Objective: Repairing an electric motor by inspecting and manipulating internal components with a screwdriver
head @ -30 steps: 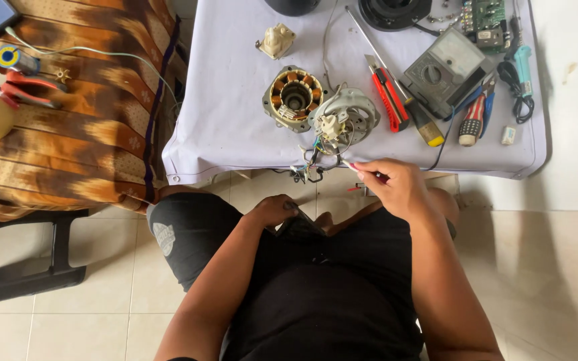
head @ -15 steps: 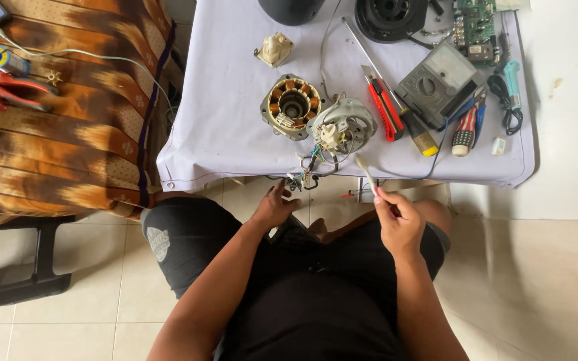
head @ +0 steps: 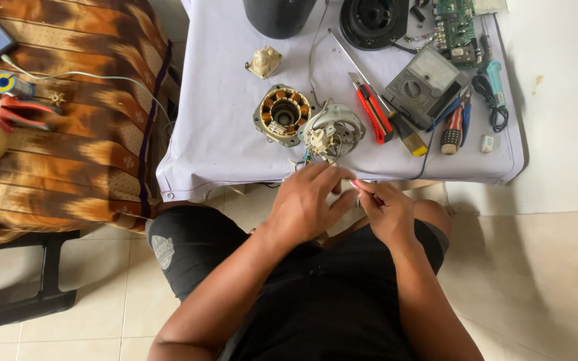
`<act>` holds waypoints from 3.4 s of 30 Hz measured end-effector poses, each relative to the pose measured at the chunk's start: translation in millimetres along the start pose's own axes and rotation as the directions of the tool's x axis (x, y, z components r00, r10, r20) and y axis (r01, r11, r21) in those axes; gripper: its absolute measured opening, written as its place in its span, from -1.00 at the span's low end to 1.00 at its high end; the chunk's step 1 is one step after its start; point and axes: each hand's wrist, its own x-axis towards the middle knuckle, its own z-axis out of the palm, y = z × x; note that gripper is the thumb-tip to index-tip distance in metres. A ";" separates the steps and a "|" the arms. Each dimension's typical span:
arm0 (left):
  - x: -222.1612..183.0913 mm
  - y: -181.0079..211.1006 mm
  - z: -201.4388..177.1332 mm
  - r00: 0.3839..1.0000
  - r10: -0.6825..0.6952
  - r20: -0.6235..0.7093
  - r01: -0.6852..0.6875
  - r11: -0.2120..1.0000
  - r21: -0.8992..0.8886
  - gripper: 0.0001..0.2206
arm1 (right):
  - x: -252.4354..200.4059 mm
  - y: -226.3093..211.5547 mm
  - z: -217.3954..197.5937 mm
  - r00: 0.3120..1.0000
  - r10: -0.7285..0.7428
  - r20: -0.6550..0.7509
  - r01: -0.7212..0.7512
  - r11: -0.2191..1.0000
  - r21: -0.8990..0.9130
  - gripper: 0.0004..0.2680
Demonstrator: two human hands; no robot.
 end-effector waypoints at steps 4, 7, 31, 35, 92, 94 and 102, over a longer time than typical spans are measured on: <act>64.2 -10.8 -11.3 0.967 0.243 -0.073 -0.198 0.903 0.382 -0.66 | -0.1 -15.5 5.8 0.999 -0.022 0.025 0.021 1.000 0.022 -0.87; 97.3 -42.8 1.7 0.991 0.102 0.083 -0.131 0.829 0.544 -0.56 | 3.3 -22.3 -0.6 0.999 -0.035 0.021 0.034 0.999 0.038 -0.89; 130.1 -11.8 -24.1 0.875 -0.209 0.437 -0.053 0.856 0.515 -0.83 | 7.7 31.1 -31.8 0.963 0.262 -0.066 -0.256 0.963 0.087 -0.86; 125.7 -30.3 -29.5 0.895 -0.254 0.367 0.051 0.875 0.481 -0.86 | 13.1 25.3 -35.3 0.959 0.280 0.043 -0.283 0.940 0.192 -0.84; -45.0 -66.0 24.5 0.880 -0.124 -0.458 0.048 0.983 -0.175 -0.86 | -57.4 104.3 94.2 0.972 0.183 0.150 -0.232 0.858 0.457 -0.88; -84.5 -91.6 53.1 0.768 -0.521 -0.373 0.305 0.809 -0.502 -0.84 | -60.3 114.9 95.5 0.959 0.216 0.181 -0.266 0.906 0.328 -0.84; -154.7 -194.6 98.8 0.492 -0.845 -0.211 0.543 0.487 -0.684 -0.80 | -34.4 50.8 80.8 0.980 -0.195 -0.028 0.196 0.954 0.229 -0.90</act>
